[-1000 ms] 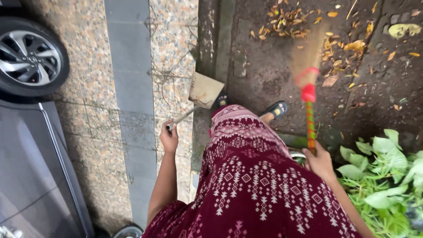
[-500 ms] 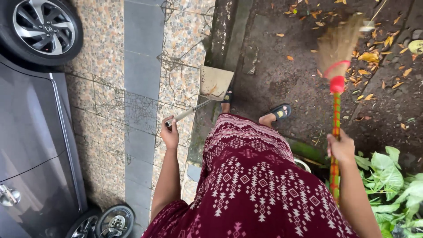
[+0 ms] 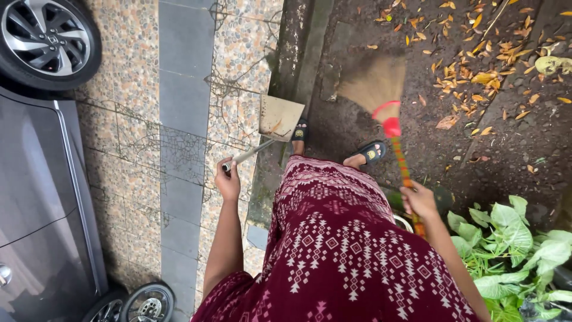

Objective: Sweeping dry leaves from a tiled outdoor area into a dustpan using a broom.

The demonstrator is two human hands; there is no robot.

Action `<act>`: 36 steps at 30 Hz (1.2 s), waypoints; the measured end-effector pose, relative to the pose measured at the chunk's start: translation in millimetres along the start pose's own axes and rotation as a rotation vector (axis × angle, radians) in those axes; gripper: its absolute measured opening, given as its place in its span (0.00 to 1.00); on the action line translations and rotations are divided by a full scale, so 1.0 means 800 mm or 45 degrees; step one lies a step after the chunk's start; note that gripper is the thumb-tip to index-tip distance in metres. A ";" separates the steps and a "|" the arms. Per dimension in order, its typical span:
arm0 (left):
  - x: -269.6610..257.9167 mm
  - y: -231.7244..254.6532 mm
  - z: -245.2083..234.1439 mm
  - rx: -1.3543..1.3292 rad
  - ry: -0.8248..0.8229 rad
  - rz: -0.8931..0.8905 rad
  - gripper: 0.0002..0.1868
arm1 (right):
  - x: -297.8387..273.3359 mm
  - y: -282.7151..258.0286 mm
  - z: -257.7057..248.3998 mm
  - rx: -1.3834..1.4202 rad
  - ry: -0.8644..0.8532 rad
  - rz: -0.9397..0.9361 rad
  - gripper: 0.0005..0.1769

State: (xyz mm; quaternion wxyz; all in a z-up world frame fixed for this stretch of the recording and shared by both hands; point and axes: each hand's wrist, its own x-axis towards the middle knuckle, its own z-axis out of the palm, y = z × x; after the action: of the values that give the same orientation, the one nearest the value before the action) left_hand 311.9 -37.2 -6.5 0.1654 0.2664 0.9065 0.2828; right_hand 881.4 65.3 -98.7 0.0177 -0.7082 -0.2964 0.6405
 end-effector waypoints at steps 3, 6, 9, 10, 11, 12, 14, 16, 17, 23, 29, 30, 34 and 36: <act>-0.003 0.013 -0.012 -0.014 -0.013 -0.025 0.08 | -0.061 -0.019 -0.027 -0.269 0.217 0.007 0.29; 0.004 -0.006 -0.003 0.027 -0.014 -0.025 0.08 | -0.114 -0.085 -0.008 -0.172 0.249 -0.052 0.28; 0.008 -0.011 0.019 -0.050 -0.022 -0.042 0.09 | -0.094 -0.144 0.027 -0.001 0.035 -0.225 0.14; 0.007 -0.005 0.022 -0.055 -0.023 -0.039 0.09 | -0.073 -0.163 0.033 0.001 0.040 -0.228 0.14; 0.006 0.002 0.026 -0.052 -0.037 -0.033 0.09 | -0.051 -0.182 0.039 -0.048 -0.076 -0.300 0.09; 0.005 0.009 0.028 -0.046 -0.050 -0.027 0.09 | -0.030 -0.201 0.045 -0.094 -0.194 -0.371 0.15; 0.001 0.024 0.017 -0.027 -0.067 -0.010 0.09 | 0.034 -0.158 0.007 0.047 -0.133 -0.227 0.13; 0.002 0.030 0.007 -0.012 -0.087 0.005 0.09 | 0.059 -0.127 -0.042 0.187 -0.070 -0.083 0.32; 0.002 0.027 0.004 -0.033 -0.089 -0.006 0.09 | 0.051 -0.115 -0.074 0.161 0.060 -0.106 0.28; 0.001 0.018 0.000 -0.019 -0.111 0.010 0.09 | -0.029 -0.083 -0.165 -0.008 0.358 0.019 0.31; 0.000 0.023 0.040 -0.038 -0.167 -0.042 0.11 | -0.126 -0.103 -0.092 -0.046 0.162 0.135 0.34; -0.001 0.026 0.047 -0.043 -0.184 -0.028 0.10 | -0.118 -0.087 -0.087 0.135 0.053 0.159 0.39; 0.004 0.035 0.069 0.041 -0.239 0.130 0.10 | -0.065 -0.048 -0.144 0.085 -0.058 0.256 0.39; 0.002 0.055 0.064 0.000 -0.398 0.195 0.12 | -0.048 -0.019 -0.213 -0.154 0.127 0.286 0.36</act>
State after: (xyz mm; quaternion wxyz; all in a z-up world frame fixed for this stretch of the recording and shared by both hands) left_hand 351.3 16.2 -20.5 0.2822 0.3754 0.8468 0.2496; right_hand 1031.6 121.6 -27.7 -0.0820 -0.7677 -0.2521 0.5834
